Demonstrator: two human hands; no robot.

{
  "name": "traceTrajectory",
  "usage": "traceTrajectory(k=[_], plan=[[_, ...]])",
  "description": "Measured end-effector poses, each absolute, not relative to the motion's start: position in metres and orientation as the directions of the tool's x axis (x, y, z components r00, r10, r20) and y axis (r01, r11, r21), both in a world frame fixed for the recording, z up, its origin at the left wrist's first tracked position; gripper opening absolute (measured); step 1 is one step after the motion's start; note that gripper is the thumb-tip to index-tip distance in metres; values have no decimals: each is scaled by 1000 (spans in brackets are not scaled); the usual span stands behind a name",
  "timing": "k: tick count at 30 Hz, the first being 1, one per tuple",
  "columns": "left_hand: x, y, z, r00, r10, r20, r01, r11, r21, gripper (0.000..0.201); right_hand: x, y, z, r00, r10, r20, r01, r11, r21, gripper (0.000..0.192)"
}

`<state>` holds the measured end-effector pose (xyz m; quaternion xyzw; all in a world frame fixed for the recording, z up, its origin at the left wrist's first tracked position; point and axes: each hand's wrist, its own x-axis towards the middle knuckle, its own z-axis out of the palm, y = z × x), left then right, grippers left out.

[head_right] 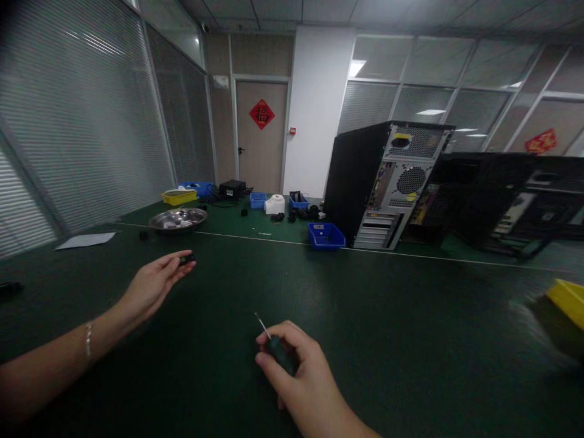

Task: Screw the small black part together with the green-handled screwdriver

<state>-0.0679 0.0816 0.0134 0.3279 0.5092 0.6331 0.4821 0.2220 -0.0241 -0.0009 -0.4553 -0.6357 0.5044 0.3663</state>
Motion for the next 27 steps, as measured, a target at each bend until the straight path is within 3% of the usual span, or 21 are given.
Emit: traceTrajectory(k=[5, 13, 17, 23, 27], plan=[[-101, 112, 2, -531, 837, -131, -352, -77, 933, 34, 224, -23, -6, -302, 953, 18, 234, 92, -968, 35], [-91, 105, 6, -462, 879, -120, -368, -67, 927, 35, 224, -19, -12, -312, 950, -32, 252, 50, -966, 39], [-86, 99, 7, -341, 933, -117, -345, -8, 939, 33, 225, -19, -11, -314, 949, -31, 261, 55, -964, 34], [-58, 77, 2, -25, 989, -145, -263, 133, 955, 22, 227, -21, -4, -325, 946, -7, 309, 99, -946, 21], [-39, 58, -2, 206, 975, -88, -47, 99, 994, 31, 227, -19, -5, -324, 943, 83, 377, 209, -902, 15]])
